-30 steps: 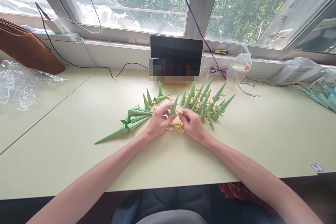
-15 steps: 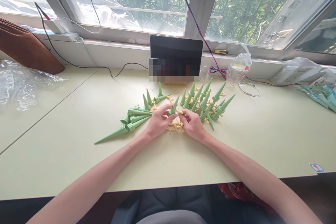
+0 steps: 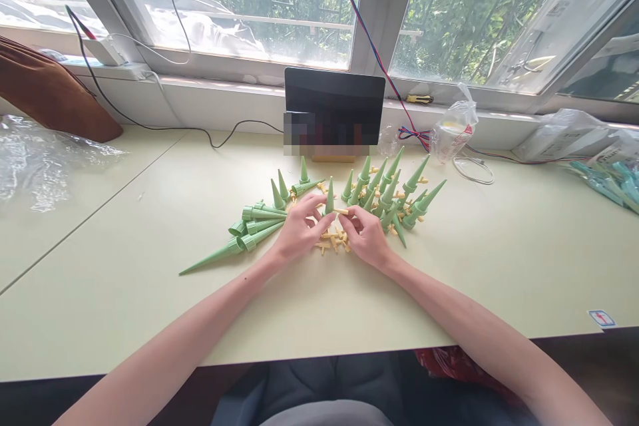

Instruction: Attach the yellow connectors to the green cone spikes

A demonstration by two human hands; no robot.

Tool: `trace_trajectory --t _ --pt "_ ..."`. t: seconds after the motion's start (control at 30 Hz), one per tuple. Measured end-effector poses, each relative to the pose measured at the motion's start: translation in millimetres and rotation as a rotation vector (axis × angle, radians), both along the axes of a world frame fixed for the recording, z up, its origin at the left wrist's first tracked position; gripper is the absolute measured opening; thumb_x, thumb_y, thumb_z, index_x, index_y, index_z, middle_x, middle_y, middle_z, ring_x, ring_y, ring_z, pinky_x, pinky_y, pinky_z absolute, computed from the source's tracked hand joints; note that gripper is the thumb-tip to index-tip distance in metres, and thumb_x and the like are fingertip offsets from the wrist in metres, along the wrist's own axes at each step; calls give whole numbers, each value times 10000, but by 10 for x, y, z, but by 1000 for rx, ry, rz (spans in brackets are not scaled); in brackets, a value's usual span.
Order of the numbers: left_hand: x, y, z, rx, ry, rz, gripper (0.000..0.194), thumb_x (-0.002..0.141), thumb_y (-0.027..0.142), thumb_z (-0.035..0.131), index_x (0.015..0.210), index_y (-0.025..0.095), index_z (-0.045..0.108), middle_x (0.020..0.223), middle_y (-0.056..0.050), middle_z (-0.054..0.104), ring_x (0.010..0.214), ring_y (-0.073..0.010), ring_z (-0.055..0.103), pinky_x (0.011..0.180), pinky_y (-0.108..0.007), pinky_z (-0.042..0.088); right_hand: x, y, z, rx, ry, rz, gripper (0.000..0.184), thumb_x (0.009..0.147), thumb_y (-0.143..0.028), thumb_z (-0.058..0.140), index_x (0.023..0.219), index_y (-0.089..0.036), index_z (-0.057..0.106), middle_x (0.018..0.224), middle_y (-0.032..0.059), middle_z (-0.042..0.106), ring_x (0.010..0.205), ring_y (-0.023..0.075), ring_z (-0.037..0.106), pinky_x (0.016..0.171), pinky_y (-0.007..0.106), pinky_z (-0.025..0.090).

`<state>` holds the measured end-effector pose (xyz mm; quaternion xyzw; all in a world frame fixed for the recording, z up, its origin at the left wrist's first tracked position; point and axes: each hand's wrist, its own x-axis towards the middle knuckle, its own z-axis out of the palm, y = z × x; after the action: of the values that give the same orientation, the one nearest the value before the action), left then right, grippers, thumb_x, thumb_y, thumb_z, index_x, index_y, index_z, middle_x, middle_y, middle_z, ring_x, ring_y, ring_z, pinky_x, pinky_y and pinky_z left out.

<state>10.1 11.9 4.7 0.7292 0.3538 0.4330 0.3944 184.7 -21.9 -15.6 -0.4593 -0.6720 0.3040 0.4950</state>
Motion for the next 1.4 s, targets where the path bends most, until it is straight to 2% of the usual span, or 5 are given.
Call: trace_trajectory --t 0.47,0.77,0.93,1.17,1.4 --pt "14 8 -18 -9 7 13 337 859 387 664 1139 199 675 1089 -85 623 679 -103 582 524 -202 544 14 7 -23 14 -29 -18 260 967 -414 520 858 -184 575 638 -29 479 514 107 415 486 245 338" --pt "6 14 -51 53 -12 7 266 878 355 657 1104 221 697 1028 -53 608 655 -81 570 515 -175 523 19 13 -29 14 -26 -21 279 967 -416 525 854 -172 597 647 -21 487 531 104 410 489 239 333" --pt "8 15 -66 122 -9 39 240 875 342 672 1075 216 710 944 -34 587 642 -70 546 523 -160 518 19 11 -17 4 -15 -15 290 965 -417 527 861 -160 611 644 -25 477 527 98 396 491 236 325" --pt "14 11 -101 197 -11 74 222 873 298 686 1074 211 718 959 -36 613 643 -68 546 520 -159 510 20 11 -6 -8 3 0 284 963 -409 531 851 -161 610 652 -21 493 526 98 418 498 239 336" --pt "9 16 -139 377 46 88 219 898 223 656 1113 220 699 989 -39 636 728 -87 590 541 -156 508 38 14 -16 -48 33 43 298 967 -427 528 866 -161 616 657 -19 499 513 94 407 479 240 320"
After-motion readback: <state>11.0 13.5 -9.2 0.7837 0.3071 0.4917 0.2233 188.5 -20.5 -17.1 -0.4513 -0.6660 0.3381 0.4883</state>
